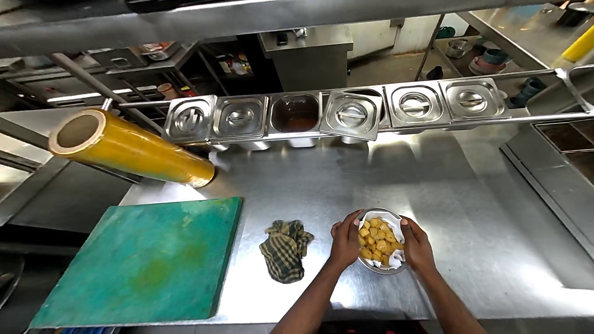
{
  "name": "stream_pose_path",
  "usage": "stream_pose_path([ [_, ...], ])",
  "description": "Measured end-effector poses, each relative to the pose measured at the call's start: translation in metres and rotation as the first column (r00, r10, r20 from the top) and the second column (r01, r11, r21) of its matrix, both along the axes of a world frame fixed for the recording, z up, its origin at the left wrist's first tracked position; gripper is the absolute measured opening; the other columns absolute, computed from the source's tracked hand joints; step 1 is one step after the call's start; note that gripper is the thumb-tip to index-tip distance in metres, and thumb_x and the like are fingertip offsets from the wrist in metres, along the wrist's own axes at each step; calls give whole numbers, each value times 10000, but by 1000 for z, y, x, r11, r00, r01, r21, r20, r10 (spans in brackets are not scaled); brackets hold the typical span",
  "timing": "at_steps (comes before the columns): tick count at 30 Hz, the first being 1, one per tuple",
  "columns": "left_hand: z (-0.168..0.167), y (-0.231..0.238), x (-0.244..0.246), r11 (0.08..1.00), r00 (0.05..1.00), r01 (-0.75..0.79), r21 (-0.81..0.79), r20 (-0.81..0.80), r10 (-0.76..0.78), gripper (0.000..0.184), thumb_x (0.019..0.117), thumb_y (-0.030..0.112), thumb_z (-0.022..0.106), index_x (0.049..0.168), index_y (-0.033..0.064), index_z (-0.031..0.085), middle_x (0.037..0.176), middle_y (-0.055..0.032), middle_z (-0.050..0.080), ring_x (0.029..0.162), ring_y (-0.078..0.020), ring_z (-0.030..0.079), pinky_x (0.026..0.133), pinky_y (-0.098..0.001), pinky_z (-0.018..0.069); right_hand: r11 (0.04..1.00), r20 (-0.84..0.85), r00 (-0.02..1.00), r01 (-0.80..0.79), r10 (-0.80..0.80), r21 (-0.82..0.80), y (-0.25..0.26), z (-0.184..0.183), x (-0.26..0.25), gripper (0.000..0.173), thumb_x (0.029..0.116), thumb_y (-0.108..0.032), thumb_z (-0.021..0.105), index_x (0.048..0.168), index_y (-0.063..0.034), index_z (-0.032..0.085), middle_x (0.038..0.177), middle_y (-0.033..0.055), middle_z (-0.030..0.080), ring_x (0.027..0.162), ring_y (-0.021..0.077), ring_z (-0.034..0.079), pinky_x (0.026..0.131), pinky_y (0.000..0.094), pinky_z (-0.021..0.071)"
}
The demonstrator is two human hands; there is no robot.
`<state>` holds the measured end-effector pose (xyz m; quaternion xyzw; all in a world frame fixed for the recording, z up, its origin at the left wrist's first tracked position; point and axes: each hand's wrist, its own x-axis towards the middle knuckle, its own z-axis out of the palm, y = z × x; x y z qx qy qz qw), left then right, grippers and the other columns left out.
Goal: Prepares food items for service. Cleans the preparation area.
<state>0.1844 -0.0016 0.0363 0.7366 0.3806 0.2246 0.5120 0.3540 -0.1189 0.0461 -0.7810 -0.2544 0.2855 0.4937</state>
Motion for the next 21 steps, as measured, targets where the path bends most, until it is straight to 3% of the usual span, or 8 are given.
stream_pose_path([
  [14,1,-1,0,1000,1000,-4,-4,15,4,458,1090,258,300,1434,182,594,1307,-13,684,1265,-141,581,1180,-560,270,1000,-5,1000,2,-2,9,0,0,-1,409,1097,-344,389,1228,-116,701,1036,61,728,987,150,682,891,438,539],
  [21,5,0,0,1000,1000,4,-28,-25,-4,458,1092,262,307,1453,178,576,1317,-31,678,1283,-155,572,1203,-560,246,1000,-11,1000,11,-11,10,0,-1,0,402,1096,-326,399,1251,-99,693,1100,84,727,1051,171,676,938,461,528],
])
